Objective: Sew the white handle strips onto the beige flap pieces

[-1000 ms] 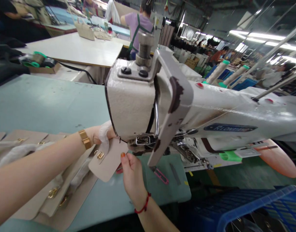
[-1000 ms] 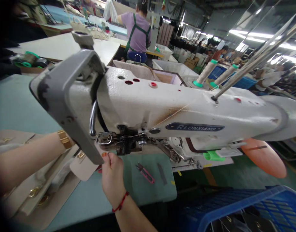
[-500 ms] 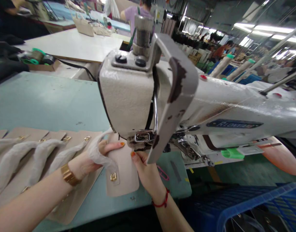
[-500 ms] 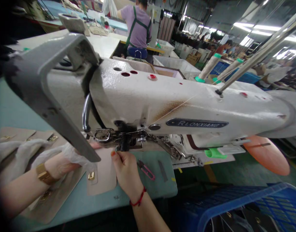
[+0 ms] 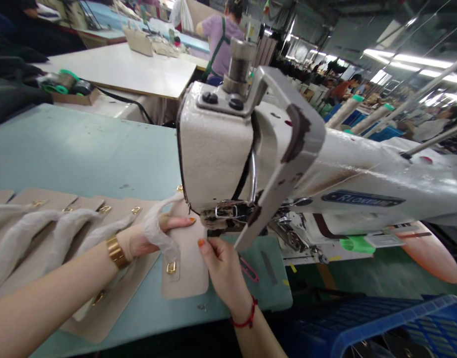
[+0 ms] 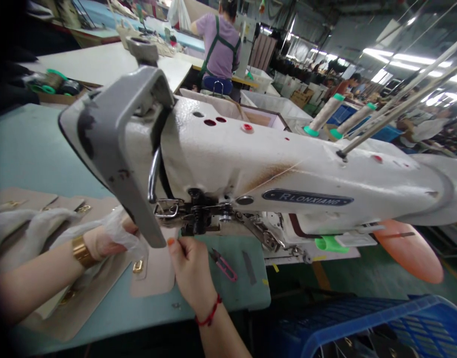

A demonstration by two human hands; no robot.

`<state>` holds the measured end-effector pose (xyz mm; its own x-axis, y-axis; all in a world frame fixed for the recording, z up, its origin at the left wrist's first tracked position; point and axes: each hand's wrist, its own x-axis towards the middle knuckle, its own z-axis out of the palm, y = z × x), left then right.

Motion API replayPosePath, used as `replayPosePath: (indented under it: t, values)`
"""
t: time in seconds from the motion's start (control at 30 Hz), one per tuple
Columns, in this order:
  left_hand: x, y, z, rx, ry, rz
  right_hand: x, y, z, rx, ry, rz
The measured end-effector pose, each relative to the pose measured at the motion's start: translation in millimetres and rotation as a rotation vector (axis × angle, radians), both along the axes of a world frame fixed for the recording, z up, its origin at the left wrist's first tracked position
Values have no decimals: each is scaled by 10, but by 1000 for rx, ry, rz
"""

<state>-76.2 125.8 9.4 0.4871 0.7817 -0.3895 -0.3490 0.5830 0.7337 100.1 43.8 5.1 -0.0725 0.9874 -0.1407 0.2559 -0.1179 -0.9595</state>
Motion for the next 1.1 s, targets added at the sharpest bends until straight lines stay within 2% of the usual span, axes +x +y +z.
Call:
replayPosePath:
  t: [0.13, 0.27, 0.37, 0.67, 0.8, 1.0, 1.1]
  values:
    - [48, 15, 107, -110, -21, -71, 0, 16, -46, -15, 41, 2]
    - [109, 22, 248, -146, 19, -4, 4, 69, -52, 1, 56, -1]
    - [141, 34, 290, -184, 47, 73, 4, 103, -37, 6, 73, -15]
    - [152, 109, 185, -293, 132, 235, -1, 155, -27, 21, 106, -27]
    - [139, 105, 186, -293, 163, 238, -6, 133, -44, 9, 56, -42]
    - [86, 107, 57, -232, 127, 225, -36, 38, -78, 50, 0, -53]
    - [85, 78, 52, -201, 92, 221, -13, 13, -102, 52, -18, -59]
